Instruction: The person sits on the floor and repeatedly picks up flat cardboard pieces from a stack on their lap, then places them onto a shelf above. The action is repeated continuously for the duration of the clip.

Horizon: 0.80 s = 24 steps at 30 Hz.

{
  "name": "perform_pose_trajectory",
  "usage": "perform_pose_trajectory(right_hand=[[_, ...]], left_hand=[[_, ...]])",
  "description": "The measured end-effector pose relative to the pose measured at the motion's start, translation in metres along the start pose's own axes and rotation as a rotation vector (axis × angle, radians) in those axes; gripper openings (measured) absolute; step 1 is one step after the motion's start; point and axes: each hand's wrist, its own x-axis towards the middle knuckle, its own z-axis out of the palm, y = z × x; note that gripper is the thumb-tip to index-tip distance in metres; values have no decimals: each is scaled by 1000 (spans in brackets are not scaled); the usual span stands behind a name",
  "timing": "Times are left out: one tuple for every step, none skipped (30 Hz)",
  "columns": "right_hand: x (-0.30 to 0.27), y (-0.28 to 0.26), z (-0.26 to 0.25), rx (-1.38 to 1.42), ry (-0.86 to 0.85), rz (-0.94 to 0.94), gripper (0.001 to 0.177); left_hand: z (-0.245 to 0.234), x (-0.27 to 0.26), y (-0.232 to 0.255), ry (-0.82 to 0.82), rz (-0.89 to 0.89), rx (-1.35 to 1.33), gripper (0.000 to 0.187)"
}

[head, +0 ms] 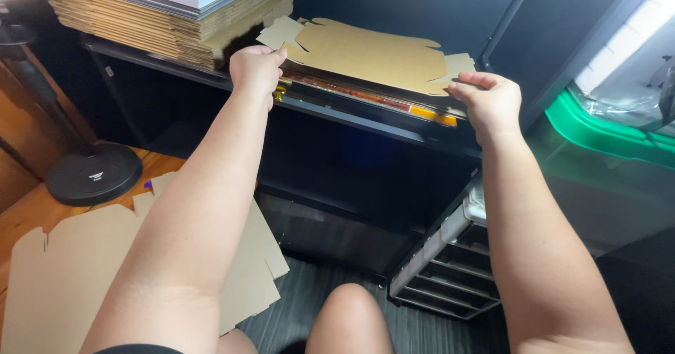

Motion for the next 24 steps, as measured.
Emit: perform_pose_trajectory(right_hand=[[0,-1,0,-1,1,1,34],[-1,-2,1,-11,11,7,33],[-2,-2,2,-22,21,12,32],[-1,-1,2,-23,21,14,32],[0,1,2,-30,22,9,32],[0,2,2,-36,22,5,31],[0,3,2,-37,22,7,31],[0,4,3,-61,23,17,31],[0,5,3,-86,25,27,30],[1,7,3,-85,24,27,30],[1,9,3,-83,20,30,30],[1,12,3,-80,17,32,30],[2,14,4,-80,17,33,30],[2,16,3,-88,25,28,30],[3,18,3,-96,32,22,30],[3,20,3,-96,33,24,30],[3,21,3,-97,32,5,30],[3,23,3,-99,30,-14,31],[0,22,2,-100,29,-12,31],[-2,21,2,-123,29,-6,30],[-4,19,2,-146,28,-1,29],[-4,21,1,-146,29,1,29],[-4,23,1,-168,31,-16,33],[-5,24,1,-191,33,-34,37]], left_hand=[[2,1,-1,-2,-1,0,38],[3,1,-2,19,-3,43,38],[4,1,-4,40,-4,86,38],[4,-2,-3,38,-6,87,38],[4,-6,-1,40,-14,99,38],[4,-9,0,42,-23,111,37],[6,-3,-4,41,-24,112,37],[7,3,-8,47,0,135,38],[9,8,-12,53,25,157,39],[8,4,-9,53,25,158,39],[7,-1,-6,50,17,169,30],[7,-5,-3,45,10,180,22],[7,-4,-5,44,10,181,22],[8,-2,-7,57,8,200,23],[9,-1,-8,70,6,218,24],[10,2,-10,69,5,220,24],[11,4,-12,75,10,232,22],[10,6,-15,82,15,244,20],[10,6,-16,82,13,246,20],[10,7,-17,85,22,252,20],[10,7,-17,88,31,259,21],[10,8,-18,86,31,261,21],[10,10,-19,89,34,290,25],[10,11,-20,92,36,319,32]])
